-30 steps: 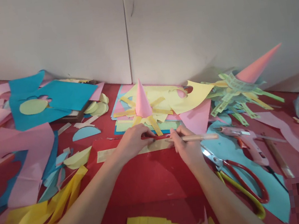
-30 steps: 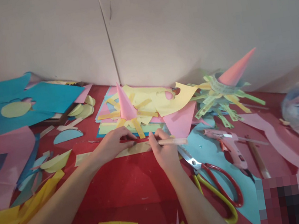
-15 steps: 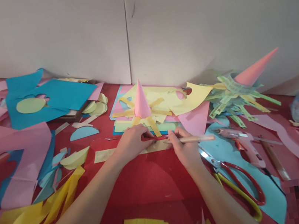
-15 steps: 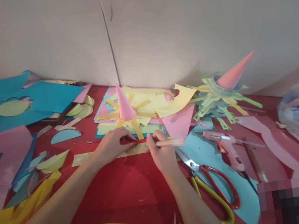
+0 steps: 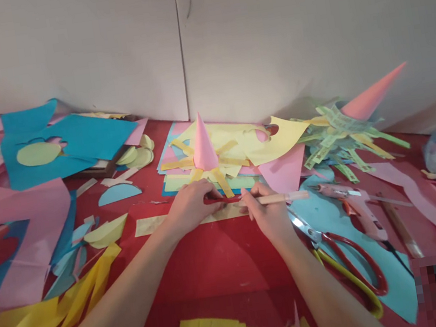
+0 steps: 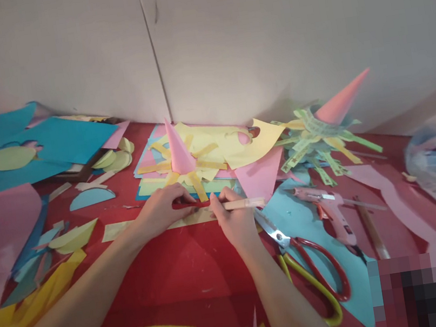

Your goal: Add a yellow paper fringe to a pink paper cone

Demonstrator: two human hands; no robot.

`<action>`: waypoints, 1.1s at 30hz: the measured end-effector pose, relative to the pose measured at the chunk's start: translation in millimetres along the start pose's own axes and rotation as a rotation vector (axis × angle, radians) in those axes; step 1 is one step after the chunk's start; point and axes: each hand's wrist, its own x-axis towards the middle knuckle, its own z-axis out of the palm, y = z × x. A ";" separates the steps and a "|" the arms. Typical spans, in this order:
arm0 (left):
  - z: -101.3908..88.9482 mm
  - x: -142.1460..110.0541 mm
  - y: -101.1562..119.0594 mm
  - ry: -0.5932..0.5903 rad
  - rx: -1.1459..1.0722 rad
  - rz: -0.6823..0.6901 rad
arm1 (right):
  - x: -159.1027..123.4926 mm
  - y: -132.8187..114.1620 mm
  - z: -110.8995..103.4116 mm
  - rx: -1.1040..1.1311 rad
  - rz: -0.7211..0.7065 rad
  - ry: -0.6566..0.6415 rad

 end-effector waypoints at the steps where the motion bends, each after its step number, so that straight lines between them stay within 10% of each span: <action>1: -0.4 -0.2 0.4 -0.002 0.001 -0.005 | 0.2 0.3 0.1 -0.012 -0.005 -0.006; 33: 1.2 0.1 -1.4 -0.015 -0.037 -0.017 | 0.6 1.6 0.0 -0.156 -0.062 -0.018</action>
